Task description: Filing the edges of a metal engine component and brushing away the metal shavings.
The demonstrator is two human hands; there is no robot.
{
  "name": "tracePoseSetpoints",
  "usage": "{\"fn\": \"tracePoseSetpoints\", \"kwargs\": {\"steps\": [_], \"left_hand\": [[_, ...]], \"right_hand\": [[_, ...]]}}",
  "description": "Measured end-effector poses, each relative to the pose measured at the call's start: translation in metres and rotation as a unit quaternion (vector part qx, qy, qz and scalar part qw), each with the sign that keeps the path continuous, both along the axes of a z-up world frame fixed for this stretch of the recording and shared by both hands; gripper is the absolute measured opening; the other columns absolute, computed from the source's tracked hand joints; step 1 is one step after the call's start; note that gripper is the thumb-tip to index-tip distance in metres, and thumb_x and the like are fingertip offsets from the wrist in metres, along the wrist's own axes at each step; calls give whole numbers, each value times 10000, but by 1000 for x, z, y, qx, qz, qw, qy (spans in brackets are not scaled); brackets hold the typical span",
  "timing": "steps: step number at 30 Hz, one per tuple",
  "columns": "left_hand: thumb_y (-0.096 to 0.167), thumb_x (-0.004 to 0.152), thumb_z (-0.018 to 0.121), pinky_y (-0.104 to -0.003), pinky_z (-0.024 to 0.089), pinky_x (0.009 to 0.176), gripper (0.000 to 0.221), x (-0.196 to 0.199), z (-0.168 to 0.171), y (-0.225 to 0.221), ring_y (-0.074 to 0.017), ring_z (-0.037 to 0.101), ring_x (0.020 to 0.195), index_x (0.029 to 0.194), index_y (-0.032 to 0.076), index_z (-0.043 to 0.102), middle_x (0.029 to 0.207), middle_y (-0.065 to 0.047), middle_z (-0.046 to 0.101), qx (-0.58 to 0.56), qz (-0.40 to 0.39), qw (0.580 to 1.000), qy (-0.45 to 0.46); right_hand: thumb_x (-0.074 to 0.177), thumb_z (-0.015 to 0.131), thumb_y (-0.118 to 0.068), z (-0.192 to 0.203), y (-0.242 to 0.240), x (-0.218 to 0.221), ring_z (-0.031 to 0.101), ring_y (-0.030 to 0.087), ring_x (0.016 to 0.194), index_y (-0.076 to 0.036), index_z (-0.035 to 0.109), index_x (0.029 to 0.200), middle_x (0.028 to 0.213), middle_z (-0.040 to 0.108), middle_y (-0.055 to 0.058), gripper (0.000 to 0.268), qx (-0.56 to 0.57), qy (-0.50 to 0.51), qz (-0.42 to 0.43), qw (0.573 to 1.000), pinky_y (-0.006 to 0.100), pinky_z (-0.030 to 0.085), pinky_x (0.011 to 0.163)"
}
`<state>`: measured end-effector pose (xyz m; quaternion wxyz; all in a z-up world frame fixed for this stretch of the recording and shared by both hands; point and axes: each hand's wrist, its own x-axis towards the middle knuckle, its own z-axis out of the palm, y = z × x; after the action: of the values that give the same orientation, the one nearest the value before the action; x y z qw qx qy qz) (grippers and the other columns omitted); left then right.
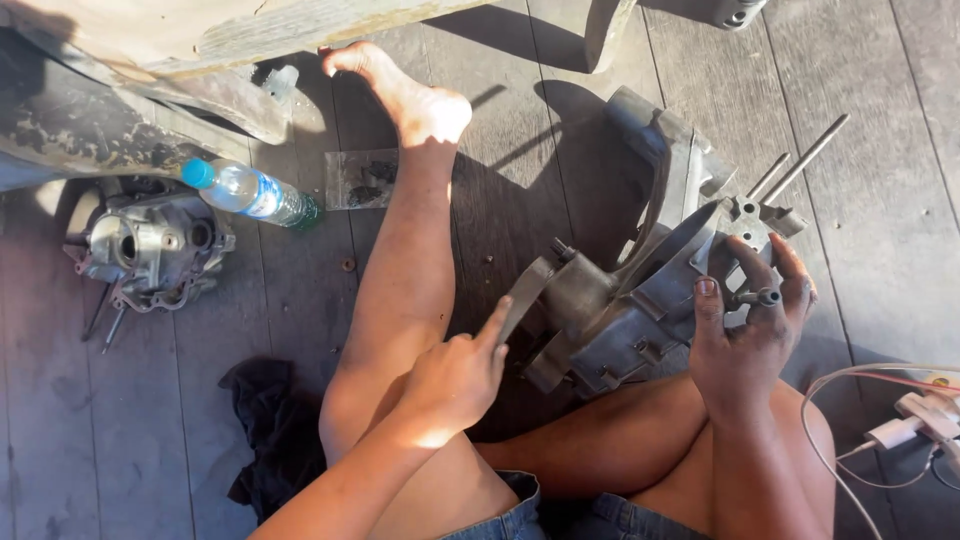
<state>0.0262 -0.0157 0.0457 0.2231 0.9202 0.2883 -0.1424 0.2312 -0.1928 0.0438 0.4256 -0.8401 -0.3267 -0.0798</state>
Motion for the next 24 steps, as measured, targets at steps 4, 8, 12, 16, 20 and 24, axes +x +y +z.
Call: {"fn": "tracePoseSetpoints", "kwargs": {"steps": [4,8,12,16,20,24], "left_hand": [[281,1008,523,-528,548,500,621,13,-27,9,-439,672,531,1597,176,356,736,-211,708,43,4,999,-18],[300,1066,411,-532,598,581,650,30,-30,-13,-410,705,605,1663,193,178,826,-249,694,-57,53,997,-24],[278,1026,523,-509,562,449,705,8,-45,-30,-398,686,516,1646,206,195,769,-213,694,-32,65,995,-63],[317,1012,568,-533,543,432,710,13,-53,-7,-404,653,481,1635,223,241,748,-208,652,49,27,995,-81],[235,1013,518,-540,547,454,684,10,-58,-15,-425,667,513,1633,150,241,753,-222,683,6,53,990,-130],[246,1010,571,-529,559,460,750,10,-59,-21,-418,700,558,1630,136,164,841,-224,728,-33,38,992,-113]], "right_hand": [[988,685,-95,3,13,-7,379,450,1374,-17,629,1381,1521,425,267,405,-11,-31,19,999,581,325,1159],[1018,690,-46,-19,-3,4,384,459,1340,-52,649,1390,1486,435,278,373,-32,-60,7,998,628,413,1065],[1120,573,-170,-17,-15,13,445,443,1319,75,645,1354,1462,436,288,346,7,-28,-3,1000,574,405,1063],[1183,502,-229,-14,-7,12,461,430,1280,91,665,1333,1409,502,288,389,42,-39,-9,998,550,389,1055],[1158,501,-212,-14,2,7,434,424,1293,83,688,1320,1420,506,277,385,36,-38,-18,998,544,384,1079],[1155,498,-191,-12,3,7,442,429,1315,90,675,1328,1422,493,281,374,25,-27,-19,999,554,375,1105]]}}
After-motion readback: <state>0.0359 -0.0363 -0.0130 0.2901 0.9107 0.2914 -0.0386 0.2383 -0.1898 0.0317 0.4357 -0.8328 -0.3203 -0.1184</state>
